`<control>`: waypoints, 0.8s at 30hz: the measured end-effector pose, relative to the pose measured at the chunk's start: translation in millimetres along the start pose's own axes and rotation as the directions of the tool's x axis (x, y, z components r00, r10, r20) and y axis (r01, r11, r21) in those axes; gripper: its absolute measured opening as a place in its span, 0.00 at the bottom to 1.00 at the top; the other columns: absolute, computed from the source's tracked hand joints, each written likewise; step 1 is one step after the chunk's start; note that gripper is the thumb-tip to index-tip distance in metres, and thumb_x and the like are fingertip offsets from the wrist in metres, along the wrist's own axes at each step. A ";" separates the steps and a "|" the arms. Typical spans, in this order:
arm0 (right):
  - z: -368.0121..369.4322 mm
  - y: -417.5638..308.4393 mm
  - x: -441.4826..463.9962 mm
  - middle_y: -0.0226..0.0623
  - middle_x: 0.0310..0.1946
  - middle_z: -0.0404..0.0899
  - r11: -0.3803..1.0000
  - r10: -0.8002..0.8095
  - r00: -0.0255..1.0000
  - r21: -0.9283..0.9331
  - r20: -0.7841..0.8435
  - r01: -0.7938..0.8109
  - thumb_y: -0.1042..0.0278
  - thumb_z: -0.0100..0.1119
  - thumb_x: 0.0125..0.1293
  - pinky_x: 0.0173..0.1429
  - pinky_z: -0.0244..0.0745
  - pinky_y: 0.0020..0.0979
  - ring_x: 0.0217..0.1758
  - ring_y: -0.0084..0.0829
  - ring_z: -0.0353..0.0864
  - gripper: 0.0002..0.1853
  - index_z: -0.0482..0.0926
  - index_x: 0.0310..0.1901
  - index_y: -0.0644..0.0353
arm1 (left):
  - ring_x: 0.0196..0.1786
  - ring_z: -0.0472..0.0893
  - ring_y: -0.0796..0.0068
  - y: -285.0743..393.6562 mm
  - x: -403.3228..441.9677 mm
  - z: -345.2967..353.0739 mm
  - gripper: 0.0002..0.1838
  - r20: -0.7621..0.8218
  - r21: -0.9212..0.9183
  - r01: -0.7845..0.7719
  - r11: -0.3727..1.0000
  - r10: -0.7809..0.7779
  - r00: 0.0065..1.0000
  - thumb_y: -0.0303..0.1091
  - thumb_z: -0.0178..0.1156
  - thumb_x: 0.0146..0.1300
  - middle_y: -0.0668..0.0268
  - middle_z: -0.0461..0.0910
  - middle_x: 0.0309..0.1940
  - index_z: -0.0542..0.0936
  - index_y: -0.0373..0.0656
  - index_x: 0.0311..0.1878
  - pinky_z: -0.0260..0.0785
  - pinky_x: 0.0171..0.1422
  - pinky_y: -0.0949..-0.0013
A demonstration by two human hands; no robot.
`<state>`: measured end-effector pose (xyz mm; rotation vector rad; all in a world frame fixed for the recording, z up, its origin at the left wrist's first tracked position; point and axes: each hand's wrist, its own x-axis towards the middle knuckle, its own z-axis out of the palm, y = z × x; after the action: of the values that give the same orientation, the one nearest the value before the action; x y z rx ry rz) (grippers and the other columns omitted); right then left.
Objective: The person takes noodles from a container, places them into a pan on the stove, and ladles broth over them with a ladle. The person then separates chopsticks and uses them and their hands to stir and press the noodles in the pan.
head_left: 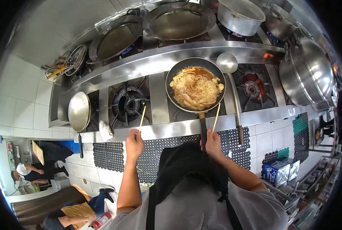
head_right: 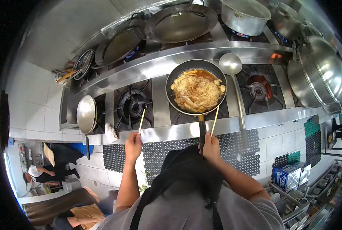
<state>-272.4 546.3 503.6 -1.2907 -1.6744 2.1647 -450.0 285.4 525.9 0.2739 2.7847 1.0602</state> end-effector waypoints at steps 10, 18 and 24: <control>23.6 0.6 -4.3 0.35 0.16 0.72 0.999 -0.026 0.996 -0.027 -0.087 0.024 0.51 0.34 0.73 0.14 0.63 0.26 0.11 0.26 0.67 0.22 0.73 0.36 0.62 | 0.25 0.72 0.80 -133.0 -103.4 43.8 0.03 0.265 -0.484 0.272 0.832 -0.156 0.951 0.25 0.48 0.66 0.68 0.72 0.21 0.64 0.41 0.39 0.65 0.30 0.75; 9.5 -7.5 4.6 0.32 0.18 0.69 0.996 0.015 1.000 -0.090 0.016 -0.013 0.50 0.35 0.72 0.14 0.58 0.25 0.14 0.25 0.66 0.21 0.69 0.47 0.60 | 0.25 0.72 0.79 -217.6 -153.2 37.4 0.03 0.235 -0.633 0.438 0.638 -0.381 0.894 0.26 0.49 0.66 0.66 0.72 0.23 0.66 0.39 0.39 0.65 0.30 0.74; 15.5 -14.0 -5.7 0.33 0.17 0.69 1.000 0.029 0.999 0.011 0.023 -0.029 0.54 0.33 0.73 0.17 0.60 0.25 0.14 0.26 0.65 0.19 0.70 0.43 0.60 | 0.25 0.73 0.77 -243.1 -176.7 27.2 0.03 0.224 -0.583 0.513 0.630 -0.483 0.847 0.27 0.49 0.66 0.65 0.73 0.22 0.67 0.38 0.37 0.65 0.30 0.73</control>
<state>-284.7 537.0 518.9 -1.3005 -1.6595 2.2100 -301.0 85.3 356.1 -0.5271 2.0624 1.6703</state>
